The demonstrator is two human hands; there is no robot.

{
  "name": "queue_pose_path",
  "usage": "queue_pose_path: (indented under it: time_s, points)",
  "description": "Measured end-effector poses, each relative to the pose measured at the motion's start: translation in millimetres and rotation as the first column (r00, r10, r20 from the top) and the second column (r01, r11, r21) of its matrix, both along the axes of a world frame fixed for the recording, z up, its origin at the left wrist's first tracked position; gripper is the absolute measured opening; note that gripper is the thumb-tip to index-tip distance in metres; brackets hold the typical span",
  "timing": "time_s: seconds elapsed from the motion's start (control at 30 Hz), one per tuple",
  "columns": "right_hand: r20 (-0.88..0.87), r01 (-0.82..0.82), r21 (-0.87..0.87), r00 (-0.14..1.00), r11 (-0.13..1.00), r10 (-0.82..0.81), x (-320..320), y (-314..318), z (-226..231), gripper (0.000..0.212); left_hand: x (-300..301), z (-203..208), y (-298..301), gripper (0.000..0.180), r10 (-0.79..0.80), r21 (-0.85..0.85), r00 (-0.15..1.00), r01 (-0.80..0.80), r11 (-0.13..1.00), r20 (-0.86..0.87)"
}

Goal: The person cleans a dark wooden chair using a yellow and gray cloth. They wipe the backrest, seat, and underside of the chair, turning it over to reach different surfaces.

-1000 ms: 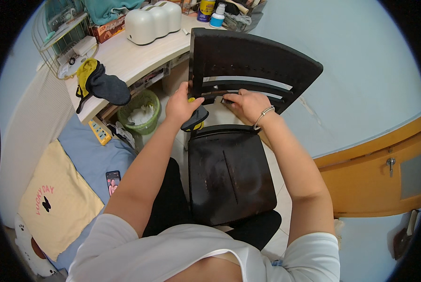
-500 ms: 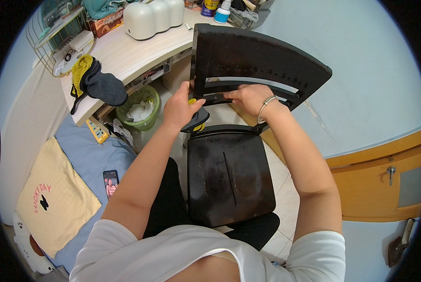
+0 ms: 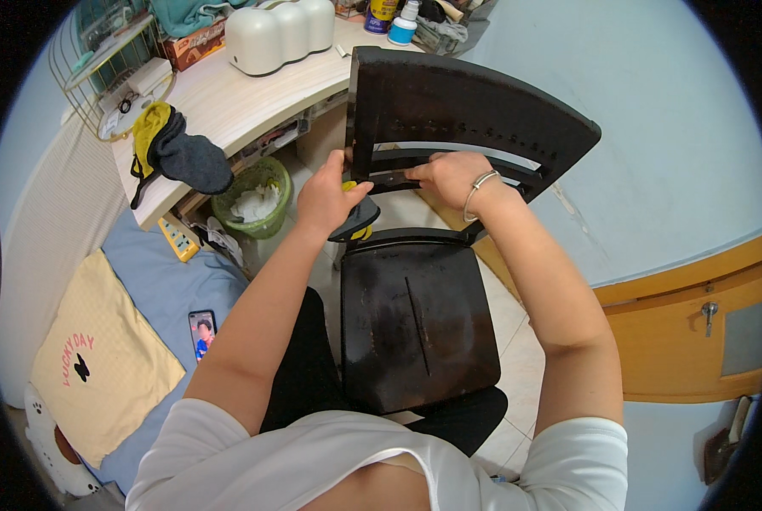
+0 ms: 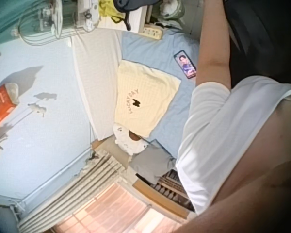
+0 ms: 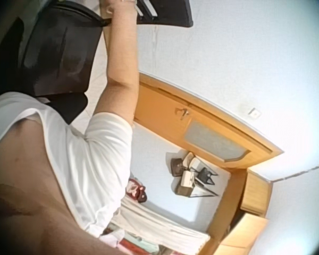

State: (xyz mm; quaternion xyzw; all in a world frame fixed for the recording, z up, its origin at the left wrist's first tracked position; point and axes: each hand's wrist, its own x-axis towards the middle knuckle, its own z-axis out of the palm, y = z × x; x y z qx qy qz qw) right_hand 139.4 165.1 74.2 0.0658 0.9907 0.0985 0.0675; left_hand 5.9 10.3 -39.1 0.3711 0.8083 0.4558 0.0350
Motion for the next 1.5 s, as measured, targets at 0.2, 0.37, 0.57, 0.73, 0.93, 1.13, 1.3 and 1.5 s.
queue_pose_path:
  time_s: [0.2, 0.37, 0.57, 0.73, 0.93, 1.13, 1.3, 1.5]
  points:
    - [0.014, -0.011, 0.041, 1.0, 0.999, 0.01, -3.7, -7.3, 4.5, 0.027, -0.2, -4.2, 1.2, 0.049, 0.016, 0.065, 0.998, -0.012, 0.998, -0.064]
    - [0.067, -0.011, 0.089, 0.998, 0.996, 0.005, -1.2, -4.1, 9.1, 0.026, 1.3, -3.7, 0.8, 0.049, 0.018, 0.069, 0.997, -0.013, 0.998, -0.072]
    - [0.086, -0.024, 0.112, 0.996, 0.993, 0.015, -7.4, -8.5, 7.8, 0.026, 2.6, -1.3, -0.7, 0.048, 0.027, 0.062, 0.996, -0.022, 0.998, -0.087]
    - [0.133, 0.046, 0.13, 0.989, 0.99, -0.063, -14.4, -25.5, 13.3, 0.027, 3.0, -0.1, -0.3, 0.049, 0.027, 0.057, 0.998, -0.024, 0.998, -0.06]
    - [0.095, 0.037, 0.15, 0.994, 0.988, -0.052, -10.4, -24.4, 10.7, 0.024, 0.7, -3.6, 1.4, 0.05, 0.019, 0.07, 0.997, -0.013, 0.997, -0.081]
    - [0.197, 0.093, 0.171, 0.972, 0.981, -0.127, -15.0, -33.8, 17.7, 0.027, -0.5, -4.2, -0.2, 0.049, 0.017, 0.061, 0.997, -0.012, 0.998, -0.076]
    - [0.187, 0.087, 0.171, 0.975, 0.981, -0.119, -16.1, -34.7, 18.2, 0.026, 2.9, 3.9, -1.1, 0.05, 0.03, 0.013, 0.999, -0.029, 0.999, -0.045]
    - [0.181, 0.088, 0.201, 0.976, 0.976, -0.125, -11.3, -34.1, 17.0, 0.026, 2.3, -0.1, 0.9, 0.049, 0.032, -0.007, 0.998, -0.032, 0.999, -0.049]
